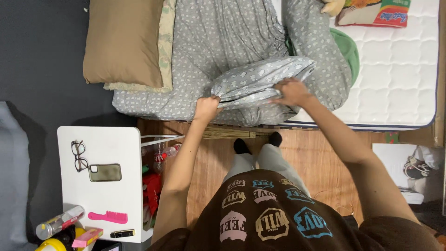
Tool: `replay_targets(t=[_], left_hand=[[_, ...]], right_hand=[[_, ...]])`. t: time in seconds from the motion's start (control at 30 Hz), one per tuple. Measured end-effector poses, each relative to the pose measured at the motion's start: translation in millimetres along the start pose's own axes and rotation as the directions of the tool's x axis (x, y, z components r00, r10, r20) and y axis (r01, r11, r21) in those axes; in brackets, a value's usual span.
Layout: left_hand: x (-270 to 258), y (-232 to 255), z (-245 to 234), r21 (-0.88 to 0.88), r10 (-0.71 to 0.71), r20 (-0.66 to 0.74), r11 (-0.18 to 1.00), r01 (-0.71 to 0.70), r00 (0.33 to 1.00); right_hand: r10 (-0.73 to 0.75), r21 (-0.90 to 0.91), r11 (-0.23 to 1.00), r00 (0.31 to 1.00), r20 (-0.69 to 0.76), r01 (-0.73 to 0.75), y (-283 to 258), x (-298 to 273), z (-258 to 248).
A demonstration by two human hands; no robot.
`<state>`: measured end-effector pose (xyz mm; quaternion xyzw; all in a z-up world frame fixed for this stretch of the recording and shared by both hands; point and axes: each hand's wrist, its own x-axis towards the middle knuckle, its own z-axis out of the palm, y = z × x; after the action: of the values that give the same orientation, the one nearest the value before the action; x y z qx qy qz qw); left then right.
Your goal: The person is making a bed by putting on pillow and bolster covers and spreading a blanket.
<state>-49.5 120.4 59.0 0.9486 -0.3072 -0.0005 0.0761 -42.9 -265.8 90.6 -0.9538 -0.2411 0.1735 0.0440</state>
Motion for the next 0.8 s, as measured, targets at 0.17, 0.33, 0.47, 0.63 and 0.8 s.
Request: replay_targets(t=[0.17,0.33,0.47,0.63,0.8], left_hand=[[14.8,30.0,-37.8,0.004,-0.098,0.054,0.995,0.098,0.994],[27.0,55.5,-47.2,0.015,-0.205,0.083,0.979,0.204,0.975],[29.8,58.8,-31.9,0.022,-0.247,0.080,0.969,0.246,0.966],[23.3,54.9,-25.4,0.065,-0.320,0.054,0.946,0.317,0.946],[15.4,68.0,-25.6,0.088,-0.379,-0.056,0.920,0.383,0.924]], right_hand=[[-0.034,-0.248,0.968,0.972,-0.233,-0.026,39.5,-41.1,-13.3],[-0.235,-0.255,0.957,0.880,-0.412,0.137,34.9,-34.6,10.2],[-0.453,-0.105,0.885,0.784,-0.425,0.454,-15.7,-17.6,30.6],[-0.442,-0.064,0.896,0.875,-0.199,0.438,-41.7,-2.8,35.7],[-0.189,-0.212,0.947,0.951,0.243,0.243,-16.2,-6.9,44.1]])
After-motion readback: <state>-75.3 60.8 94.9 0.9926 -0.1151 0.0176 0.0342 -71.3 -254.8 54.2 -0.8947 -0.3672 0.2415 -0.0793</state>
